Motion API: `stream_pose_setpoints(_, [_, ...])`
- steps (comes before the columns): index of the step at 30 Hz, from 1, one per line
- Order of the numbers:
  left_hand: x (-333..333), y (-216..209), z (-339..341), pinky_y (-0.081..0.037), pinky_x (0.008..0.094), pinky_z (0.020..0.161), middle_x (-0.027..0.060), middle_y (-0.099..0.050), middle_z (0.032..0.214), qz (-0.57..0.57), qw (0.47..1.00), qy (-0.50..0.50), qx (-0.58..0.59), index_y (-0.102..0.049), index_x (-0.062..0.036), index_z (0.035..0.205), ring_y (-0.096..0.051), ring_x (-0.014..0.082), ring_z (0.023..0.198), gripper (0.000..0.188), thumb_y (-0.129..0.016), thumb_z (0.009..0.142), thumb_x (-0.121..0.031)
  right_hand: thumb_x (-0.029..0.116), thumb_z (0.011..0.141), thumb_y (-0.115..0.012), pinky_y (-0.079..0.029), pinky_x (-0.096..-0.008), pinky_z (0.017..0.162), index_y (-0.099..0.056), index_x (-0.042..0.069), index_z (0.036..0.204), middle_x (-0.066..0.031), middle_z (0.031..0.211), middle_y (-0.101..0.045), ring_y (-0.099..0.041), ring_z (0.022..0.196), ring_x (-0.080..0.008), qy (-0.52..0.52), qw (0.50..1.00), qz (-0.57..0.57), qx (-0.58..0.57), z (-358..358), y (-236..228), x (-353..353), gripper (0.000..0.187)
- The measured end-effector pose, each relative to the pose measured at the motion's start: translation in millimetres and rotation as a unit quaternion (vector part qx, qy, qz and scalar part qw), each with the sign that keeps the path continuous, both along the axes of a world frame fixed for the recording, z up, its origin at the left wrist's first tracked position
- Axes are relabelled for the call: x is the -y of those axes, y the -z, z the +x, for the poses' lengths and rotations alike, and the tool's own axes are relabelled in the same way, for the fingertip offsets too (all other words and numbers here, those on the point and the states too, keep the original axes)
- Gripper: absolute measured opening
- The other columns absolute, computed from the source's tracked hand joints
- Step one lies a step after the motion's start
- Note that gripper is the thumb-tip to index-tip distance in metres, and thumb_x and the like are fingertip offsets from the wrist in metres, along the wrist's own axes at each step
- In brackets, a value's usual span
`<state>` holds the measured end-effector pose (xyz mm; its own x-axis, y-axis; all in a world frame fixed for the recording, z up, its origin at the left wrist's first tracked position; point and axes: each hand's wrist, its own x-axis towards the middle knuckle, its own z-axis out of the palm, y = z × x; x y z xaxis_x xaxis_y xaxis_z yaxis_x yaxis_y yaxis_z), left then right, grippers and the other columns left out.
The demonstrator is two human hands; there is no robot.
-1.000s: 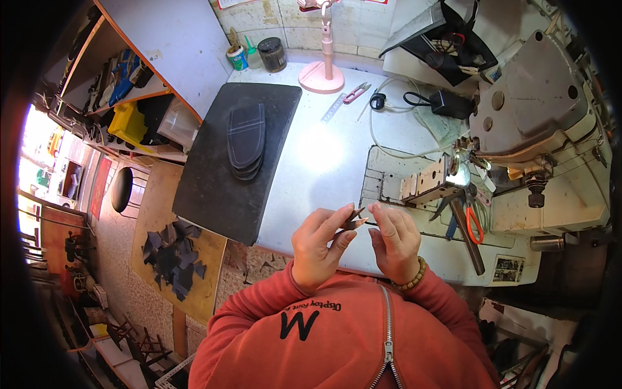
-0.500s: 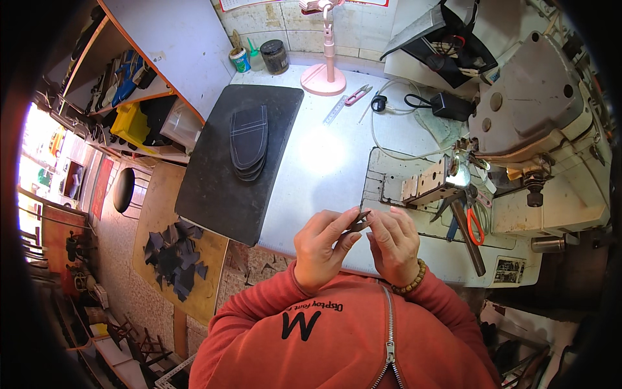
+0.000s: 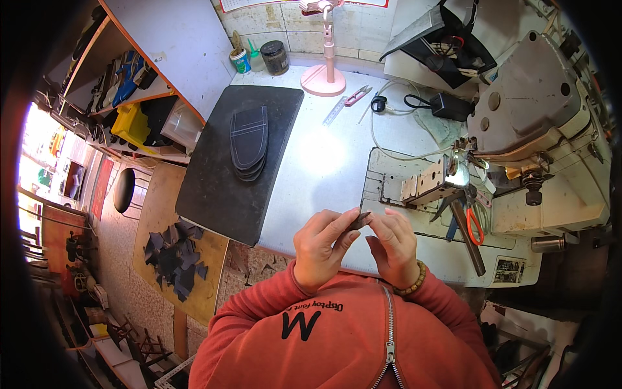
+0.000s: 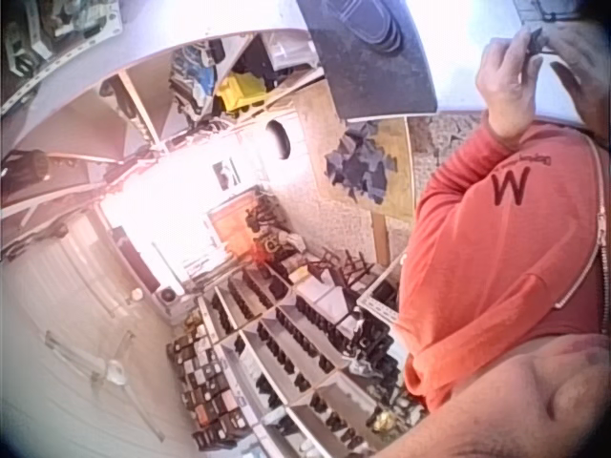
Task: The person prepares a sewing machine by threading it and adjusting the needle area. They then handle a small green plastic object and a dark fabric piece, positioning them on the table before returning to the machine to continue adjustments.
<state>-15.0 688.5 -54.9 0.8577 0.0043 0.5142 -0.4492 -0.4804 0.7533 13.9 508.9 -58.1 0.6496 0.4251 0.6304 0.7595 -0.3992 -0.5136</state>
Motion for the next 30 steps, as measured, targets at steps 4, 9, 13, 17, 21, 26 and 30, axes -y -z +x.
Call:
stream_pose_setpoints(4, [-1.0,0.7,0.1,-0.053,0.0287,0.066,0.0089,-0.065,0.090,-0.002,1.000,0.005,-0.002,-0.068,-0.0046,0.122,-0.063,0.0180,0.076,0.041,-0.074,0.082,0.002,-0.007,0.078,-0.069,-0.047,-0.0493,0.095,-0.059,0.009,0.129,-0.0085,0.115,-0.066,-0.064,0.098,-0.0289,-0.038,0.997,0.043,-0.049,1.4,0.1,3.6,0.054])
stream_pose_setpoints(9, [-1.4,0.5,0.1,-0.051,0.0298,0.063,0.0085,-0.066,0.089,0.019,1.000,0.002,0.023,-0.068,-0.0055,0.121,-0.062,0.0194,0.074,0.042,-0.075,0.080,0.003,-0.009,0.077,-0.068,-0.046,-0.0501,0.096,-0.061,0.008,0.128,-0.0086,0.115,-0.066,-0.064,0.098,-0.0289,-0.059,0.993,0.067,-0.076,1.5,0.0,6.1,0.054])
stream_pose_setpoints(13, [-1.1,0.1,0.9,-0.050,0.0302,0.062,0.0082,-0.066,0.089,0.023,0.999,0.004,0.035,-0.069,-0.0059,0.120,-0.061,0.0197,0.072,0.043,-0.075,0.079,0.003,-0.011,0.078,-0.067,-0.047,-0.0458,0.096,-0.063,0.008,0.125,-0.0091,0.116,-0.065,-0.063,0.101,-0.0294,-0.067,0.989,0.082,-0.103,0.0,0.1,7.3,0.051])
stream_pose_setpoints(17, [-0.7,0.3,2.5,-0.050,0.0301,0.062,0.0081,-0.067,0.088,0.025,0.999,0.005,0.047,-0.069,-0.0061,0.120,-0.061,0.0197,0.071,0.043,-0.076,0.078,0.002,-0.013,0.081,-0.064,-0.050,-0.0375,0.092,-0.064,0.006,0.124,-0.0102,0.119,-0.063,-0.061,0.105,-0.0289,-0.083,0.972,0.137,-0.171,-2.0,1.5,6.3,0.047])
stream_pose_setpoints(21, [0.5,1.1,5.3,-0.049,0.0311,0.059,0.0061,-0.065,0.083,0.024,0.998,-0.001,0.065,-0.070,-0.0099,0.119,-0.060,0.0207,0.067,0.046,-0.079,0.075,-0.001,-0.014,0.084,-0.062,-0.051,-0.0335,0.088,-0.063,0.005,0.123,-0.0111,0.121,-0.062,-0.061,0.106,-0.0270,-0.101,0.966,0.150,-0.185,-0.6,2.5,8.0,0.044])
stream_pose_setpoints(26, [2.1,3.0,7.0,-0.048,0.0313,0.056,0.0050,-0.065,0.081,0.022,0.997,-0.006,0.077,-0.070,-0.0120,0.119,-0.059,0.0210,0.065,0.048,-0.080,0.073,-0.002,-0.014,0.086,-0.060,-0.053,-0.0318,0.085,-0.063,0.004,0.122,-0.0121,0.122,-0.061,-0.061,0.106,-0.0248,-0.113,0.959,0.168,-0.198,0.3,3.6,7.9,0.040])
stream_pose_setpoints(30, [0.7,4.3,5.7,-0.049,0.0308,0.059,0.0071,-0.066,0.084,0.021,0.998,0.011,0.062,-0.070,-0.0077,0.117,-0.060,0.0197,0.068,0.042,-0.077,0.076,0.002,-0.013,0.087,-0.060,-0.054,-0.0314,0.085,-0.062,0.005,0.124,-0.0127,0.122,-0.061,-0.062,0.106,-0.0238,-0.120,0.957,0.169,-0.203,0.9,3.2,8.4,0.041])
